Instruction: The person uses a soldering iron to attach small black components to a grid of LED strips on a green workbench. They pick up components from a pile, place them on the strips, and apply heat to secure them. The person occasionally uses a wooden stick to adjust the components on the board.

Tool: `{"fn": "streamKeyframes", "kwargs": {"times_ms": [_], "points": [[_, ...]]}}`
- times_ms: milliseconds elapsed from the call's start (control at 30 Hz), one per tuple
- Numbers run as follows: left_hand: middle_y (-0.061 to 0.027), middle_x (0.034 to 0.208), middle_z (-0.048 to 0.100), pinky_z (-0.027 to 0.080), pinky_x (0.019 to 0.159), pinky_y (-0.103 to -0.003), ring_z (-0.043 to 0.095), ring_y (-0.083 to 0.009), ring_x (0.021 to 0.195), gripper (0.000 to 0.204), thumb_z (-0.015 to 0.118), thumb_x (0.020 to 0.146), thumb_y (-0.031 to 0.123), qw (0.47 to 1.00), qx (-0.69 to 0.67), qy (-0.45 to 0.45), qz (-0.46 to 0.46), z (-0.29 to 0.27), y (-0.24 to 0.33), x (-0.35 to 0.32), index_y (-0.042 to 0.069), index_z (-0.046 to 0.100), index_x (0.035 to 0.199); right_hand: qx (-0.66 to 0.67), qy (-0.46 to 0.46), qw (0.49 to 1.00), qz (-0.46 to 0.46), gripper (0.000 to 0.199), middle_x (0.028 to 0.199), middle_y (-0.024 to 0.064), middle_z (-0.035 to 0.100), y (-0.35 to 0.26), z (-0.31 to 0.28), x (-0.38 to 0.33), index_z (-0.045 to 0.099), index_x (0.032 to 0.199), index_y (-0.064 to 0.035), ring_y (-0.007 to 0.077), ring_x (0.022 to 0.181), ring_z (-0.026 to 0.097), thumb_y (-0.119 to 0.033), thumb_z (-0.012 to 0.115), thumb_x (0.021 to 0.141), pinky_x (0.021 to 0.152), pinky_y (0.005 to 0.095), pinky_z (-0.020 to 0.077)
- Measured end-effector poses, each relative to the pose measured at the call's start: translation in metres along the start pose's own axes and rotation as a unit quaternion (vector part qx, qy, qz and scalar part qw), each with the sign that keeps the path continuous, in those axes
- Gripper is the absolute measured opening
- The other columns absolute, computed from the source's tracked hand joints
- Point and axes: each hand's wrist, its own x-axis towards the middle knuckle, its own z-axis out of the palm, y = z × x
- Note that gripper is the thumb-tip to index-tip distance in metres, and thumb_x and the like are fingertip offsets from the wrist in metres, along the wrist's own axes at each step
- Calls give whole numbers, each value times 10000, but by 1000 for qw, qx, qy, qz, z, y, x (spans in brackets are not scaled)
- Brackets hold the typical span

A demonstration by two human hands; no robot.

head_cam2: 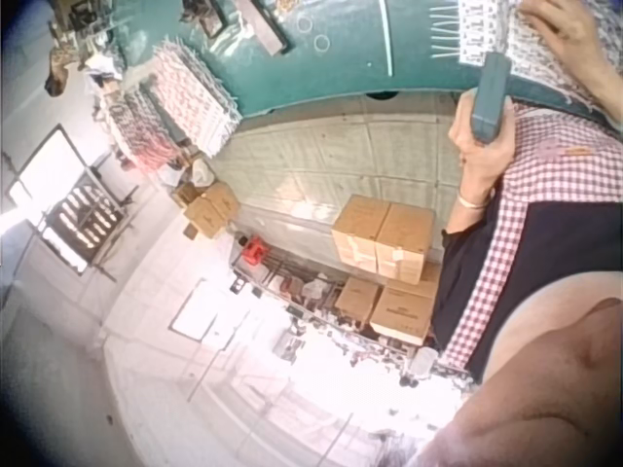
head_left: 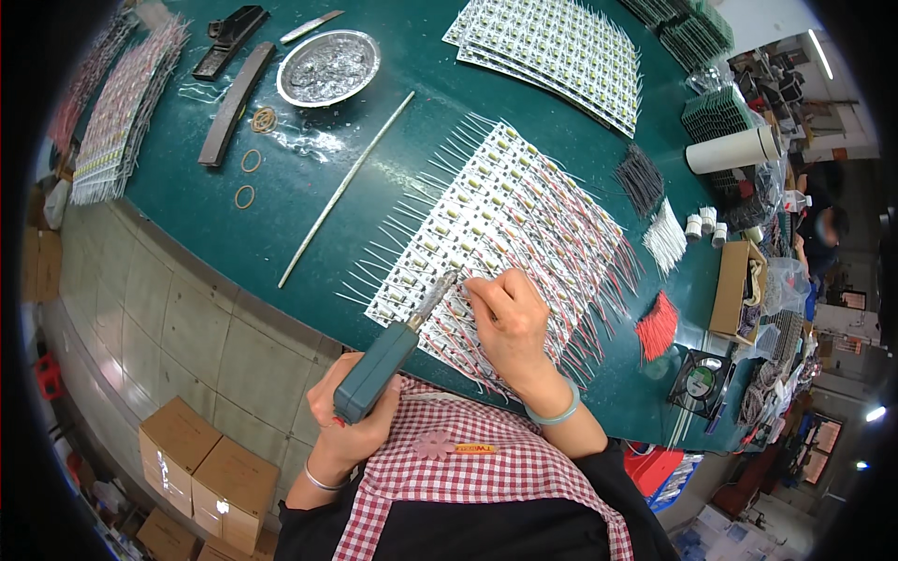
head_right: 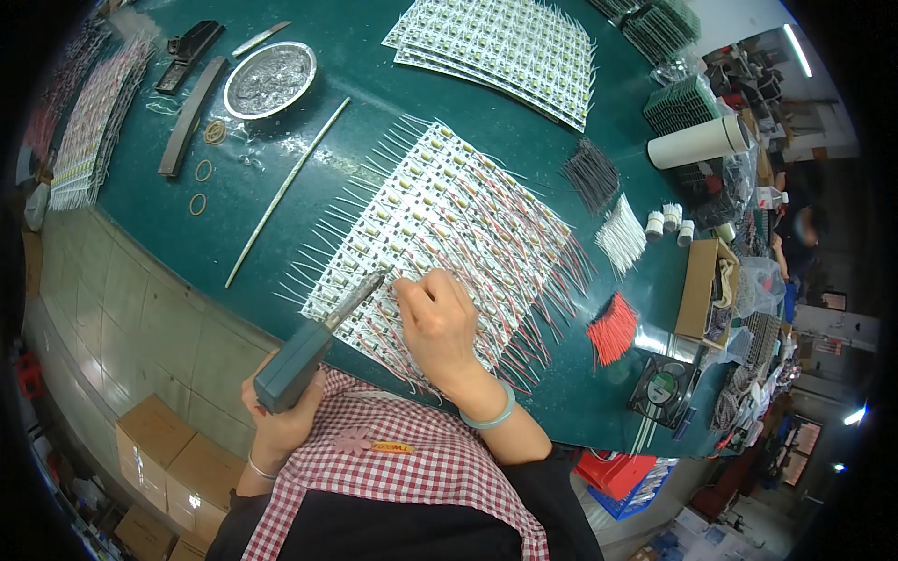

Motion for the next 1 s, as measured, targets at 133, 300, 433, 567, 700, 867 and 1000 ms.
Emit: {"fn": "streamKeyframes", "kwargs": {"times_ms": [133, 300, 433, 567, 700, 867, 1000], "points": [[-134, 869, 698, 526, 658, -286, 681, -188, 729, 180, 754, 747, -66, 1000, -15, -5, -11, 1, -2, 0, -54, 685, 913, -2, 5, 1000, -5, 195, 717, 63, 474, -1, 0, 0, 694, 903, -78, 239, 651, 528, 23, 752, 746, 572, 373, 423], [-128, 855, 693, 524, 641, -292, 676, -200, 708, 167, 752, 748, -61, 1000, -4, -15, -26, 2, -2, 1, -40, 689, 901, -10, 0, 1000, -6, 213, 724, 66, 475, -1, 0, -1, 698, 922, -72, 241, 657, 530, 28, 754, 741, 577, 375, 426], [-127, 848, 689, 522, 635, -294, 674, -206, 702, 157, 751, 748, -60, 1000, -6, -13, -26, 3, -3, 1, -38, 689, 891, -14, -3, 1000, -7, 219, 731, 69, 479, -2, 0, -1, 699, 932, -67, 245, 662, 532, 31, 752, 743, 583, 378, 429], [-126, 848, 689, 521, 632, -294, 674, -206, 697, 149, 749, 742, -66, 1000, -6, -10, -26, 3, -3, 0, -42, 689, 877, -17, -1, 1000, -6, 216, 730, 69, 479, -2, 0, -1, 702, 936, -65, 247, 661, 532, 32, 749, 748, 583, 378, 429], [-124, 845, 689, 521, 630, -295, 673, -205, 690, 151, 749, 734, -69, 1000, 10, -2, -12, 2, -3, -1, -46, 687, 869, -19, 3, 1000, -3, 208, 730, 69, 482, -2, 1, -2, 710, 936, -63, 247, 660, 534, 26, 750, 752, 581, 378, 428], [-126, 838, 689, 522, 632, -297, 674, -208, 690, 152, 754, 729, -61, 1000, 15, -4, -12, 1, -4, -1, -46, 685, 863, -20, 4, 1000, -1, 205, 727, 68, 486, -3, 1, -2, 715, 932, -64, 248, 659, 538, 22, 752, 749, 579, 377, 431], [-128, 834, 688, 523, 636, -299, 675, -214, 693, 152, 755, 731, -57, 1000, 12, -1, -20, 1, -3, -2, -42, 684, 865, -9, 9, 1000, 2, 217, 724, 68, 485, -1, 3, -4, 713, 932, -68, 246, 656, 540, 25, 753, 740, 580, 373, 434]]}}
